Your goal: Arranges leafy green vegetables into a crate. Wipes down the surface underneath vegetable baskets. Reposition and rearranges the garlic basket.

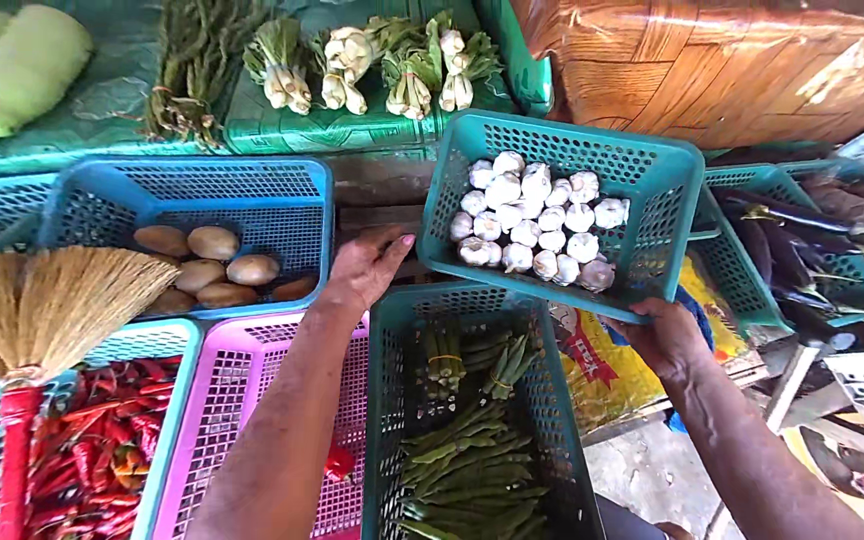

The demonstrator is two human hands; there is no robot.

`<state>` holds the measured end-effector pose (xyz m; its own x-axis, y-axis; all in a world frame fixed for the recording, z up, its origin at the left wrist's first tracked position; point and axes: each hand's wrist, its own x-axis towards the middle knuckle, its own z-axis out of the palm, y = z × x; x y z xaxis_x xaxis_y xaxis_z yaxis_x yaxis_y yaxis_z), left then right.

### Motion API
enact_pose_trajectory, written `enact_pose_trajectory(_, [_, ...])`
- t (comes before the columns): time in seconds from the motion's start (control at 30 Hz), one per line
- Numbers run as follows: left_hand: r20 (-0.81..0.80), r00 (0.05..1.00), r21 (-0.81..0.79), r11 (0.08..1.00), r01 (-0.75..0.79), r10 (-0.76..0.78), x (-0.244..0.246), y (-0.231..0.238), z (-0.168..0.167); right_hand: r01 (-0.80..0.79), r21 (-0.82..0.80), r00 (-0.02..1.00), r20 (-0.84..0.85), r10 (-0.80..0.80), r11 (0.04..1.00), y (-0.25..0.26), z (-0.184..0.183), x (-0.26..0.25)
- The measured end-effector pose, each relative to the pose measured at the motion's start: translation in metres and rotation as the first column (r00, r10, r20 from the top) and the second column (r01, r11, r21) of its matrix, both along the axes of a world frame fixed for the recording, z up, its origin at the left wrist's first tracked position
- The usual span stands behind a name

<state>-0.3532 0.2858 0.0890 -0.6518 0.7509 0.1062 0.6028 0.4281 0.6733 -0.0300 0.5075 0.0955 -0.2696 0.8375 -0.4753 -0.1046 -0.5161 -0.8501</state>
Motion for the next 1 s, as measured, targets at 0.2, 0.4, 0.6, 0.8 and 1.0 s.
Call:
enact_pose_trajectory(0.2, [0.168, 0.986, -0.259, 0.965, 0.035, 0.010, 0.003, 0.054, 0.019, -0.032, 0.039, 0.997, -0.067, 0.035, 0.999, 0.002, 0.000, 0.002])
enact_pose_trajectory(0.4, [0.138, 0.989, -0.014, 0.999, -0.048, 0.049, 0.018, 0.054, 0.037, -0.018, 0.066, 0.984, -0.174, 0.029, 0.998, 0.008, 0.012, 0.017])
enact_pose_trajectory(0.6, [0.161, 0.987, 0.126, 0.992, -0.019, -0.002, 0.056, 0.016, 0.064, -0.039, 0.113, 0.985, -0.162, 0.057, 0.993, -0.022, 0.039, 0.072])
enact_pose_trajectory(0.8, [0.155, 0.982, 0.084, 0.989, -0.122, 0.108, 0.115, -0.097, 0.074, -0.187, 0.128, 0.973, -0.111, 0.201, 0.974, -0.089, 0.053, 0.135])
enact_pose_trajectory(1.0, [0.331, 0.922, 0.054, 0.972, -0.230, 0.200, 0.169, -0.198, 0.064, -0.463, 0.070, 0.877, -0.107, 0.468, 0.884, -0.126, 0.024, 0.156])
